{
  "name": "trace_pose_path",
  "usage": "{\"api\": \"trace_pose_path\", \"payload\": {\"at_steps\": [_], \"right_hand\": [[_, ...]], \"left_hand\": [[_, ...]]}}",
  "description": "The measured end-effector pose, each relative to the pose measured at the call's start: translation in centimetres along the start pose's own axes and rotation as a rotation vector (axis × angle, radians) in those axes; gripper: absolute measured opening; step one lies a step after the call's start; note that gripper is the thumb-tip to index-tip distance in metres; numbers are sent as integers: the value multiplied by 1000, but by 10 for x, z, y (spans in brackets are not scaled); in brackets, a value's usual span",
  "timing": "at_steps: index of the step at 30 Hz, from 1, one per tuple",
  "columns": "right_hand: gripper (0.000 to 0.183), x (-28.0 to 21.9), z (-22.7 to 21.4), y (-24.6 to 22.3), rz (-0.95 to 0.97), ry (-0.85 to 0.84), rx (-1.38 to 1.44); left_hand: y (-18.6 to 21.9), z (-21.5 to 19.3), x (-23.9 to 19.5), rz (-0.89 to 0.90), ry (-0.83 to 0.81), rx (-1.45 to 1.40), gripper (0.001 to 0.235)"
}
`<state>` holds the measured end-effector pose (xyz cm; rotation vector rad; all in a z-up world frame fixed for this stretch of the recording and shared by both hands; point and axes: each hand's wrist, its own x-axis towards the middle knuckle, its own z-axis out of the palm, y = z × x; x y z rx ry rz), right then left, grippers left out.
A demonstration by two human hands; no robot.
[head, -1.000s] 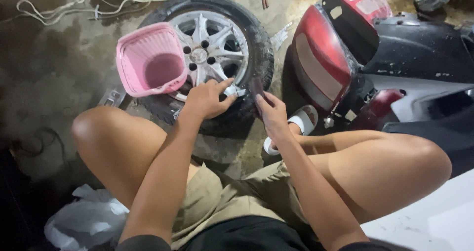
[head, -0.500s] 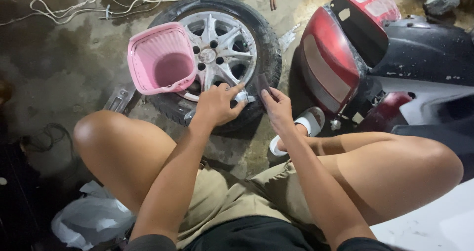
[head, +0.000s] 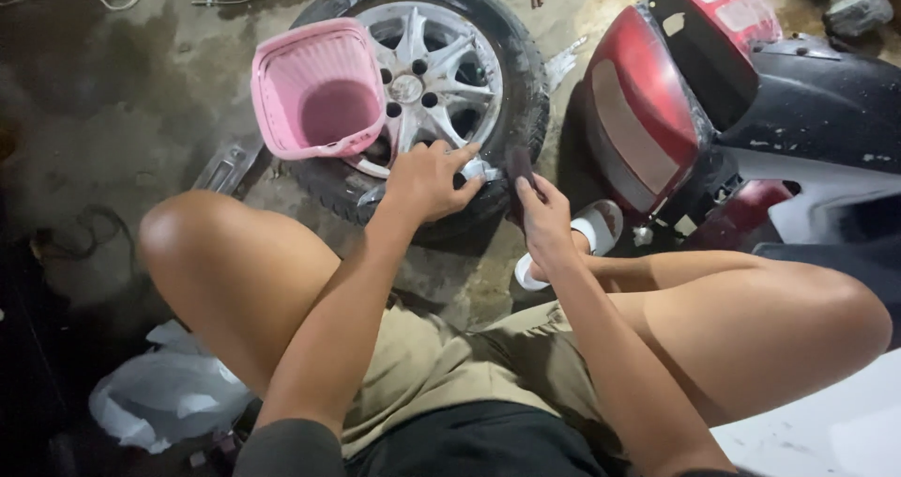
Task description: The person sands a silver car part with a sanding block while sitting on the floor. They hold the part with one hand and sand with the other, then dip the sanding block into a pink bucket of water and continue sanding.
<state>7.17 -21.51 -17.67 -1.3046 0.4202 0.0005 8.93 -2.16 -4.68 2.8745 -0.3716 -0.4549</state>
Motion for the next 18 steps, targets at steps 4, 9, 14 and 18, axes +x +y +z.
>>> {"api": "trace_pose_path", "payload": {"at_steps": [4, 9, 14, 18], "right_hand": [[24, 14, 16, -7, -39, -39, 8], [27, 13, -6, 20, -35, -11, -52], [23, -3, 14, -10, -101, -29, -137], [23, -10, 13, -18, -10, -24, -113]], "left_hand": [[0, -8, -4, -20, -5, 29, 59], [2, 1, 1, 35, 35, -28, 59], [0, -7, -5, -12, -14, -39, 59], [-1, 6, 4, 27, 26, -20, 60]]}}
